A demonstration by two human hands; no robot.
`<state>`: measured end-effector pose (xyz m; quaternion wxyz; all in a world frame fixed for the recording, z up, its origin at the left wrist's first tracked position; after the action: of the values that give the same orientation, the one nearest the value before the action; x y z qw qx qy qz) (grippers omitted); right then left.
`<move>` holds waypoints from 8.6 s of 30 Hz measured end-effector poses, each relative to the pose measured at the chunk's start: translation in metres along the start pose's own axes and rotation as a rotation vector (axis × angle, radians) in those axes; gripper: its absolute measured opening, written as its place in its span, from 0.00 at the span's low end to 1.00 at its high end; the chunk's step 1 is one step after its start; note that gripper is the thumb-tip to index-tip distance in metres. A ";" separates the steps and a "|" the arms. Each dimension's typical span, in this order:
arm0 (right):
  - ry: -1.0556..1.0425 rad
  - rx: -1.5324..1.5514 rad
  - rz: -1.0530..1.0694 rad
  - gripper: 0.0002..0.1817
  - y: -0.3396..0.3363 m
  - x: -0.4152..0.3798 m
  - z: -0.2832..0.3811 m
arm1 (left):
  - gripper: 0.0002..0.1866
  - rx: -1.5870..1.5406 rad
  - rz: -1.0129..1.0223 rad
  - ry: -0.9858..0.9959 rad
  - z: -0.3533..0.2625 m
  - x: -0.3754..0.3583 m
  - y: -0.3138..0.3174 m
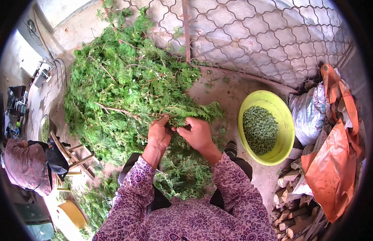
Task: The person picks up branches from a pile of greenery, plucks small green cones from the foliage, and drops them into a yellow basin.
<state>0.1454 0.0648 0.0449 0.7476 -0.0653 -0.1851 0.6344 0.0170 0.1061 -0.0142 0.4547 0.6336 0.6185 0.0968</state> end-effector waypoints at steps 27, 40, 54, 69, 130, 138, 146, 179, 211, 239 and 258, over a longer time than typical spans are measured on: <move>0.313 0.584 0.128 0.06 -0.044 -0.005 0.007 | 0.02 0.023 -0.050 -0.068 -0.007 0.000 -0.009; 0.166 0.023 -0.215 0.13 -0.062 0.010 -0.002 | 0.04 0.078 0.041 -0.134 0.009 -0.007 -0.004; 0.478 0.783 0.002 0.04 -0.040 0.002 -0.017 | 0.04 0.061 0.016 -0.167 -0.002 -0.008 -0.005; 0.268 0.641 0.023 0.04 -0.062 -0.010 0.004 | 0.04 0.049 0.074 -0.187 0.003 -0.008 0.008; 0.145 0.148 0.190 0.18 -0.073 -0.004 0.013 | 0.21 0.910 0.251 0.227 -0.019 -0.030 0.033; 0.091 0.126 0.461 0.18 -0.048 -0.010 0.019 | 0.30 1.355 0.579 0.902 -0.026 -0.084 0.105; 0.270 0.396 0.483 0.19 -0.046 -0.019 0.013 | 0.26 1.132 0.756 0.593 0.011 -0.060 0.079; 0.076 -0.185 0.216 0.18 -0.053 -0.007 0.013 | 0.02 0.509 0.252 -0.087 0.026 -0.024 0.033; -0.137 -0.484 -0.137 0.09 -0.062 -0.003 0.022 | 0.02 0.545 0.267 -0.099 0.033 -0.033 0.043; 0.424 0.769 0.045 0.09 -0.025 0.013 -0.034 | 0.02 0.425 0.190 0.016 0.015 -0.025 0.040; 0.126 1.611 0.270 0.07 -0.074 0.028 -0.009 | 0.01 0.306 0.110 -0.006 0.002 -0.020 0.026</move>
<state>0.2207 0.0789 0.0668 0.4913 0.4346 0.3793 0.6526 0.0318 0.0922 0.0112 0.3488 0.7284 0.5892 0.0243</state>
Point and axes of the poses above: each hand's wrist, its own x-axis towards the middle knuckle, its own y-axis out of the palm, z = x × y, the point moved 9 cm from there along x, towards the middle knuckle, and after that the axes turned 2 degrees about -y, right-handed, at the moved point
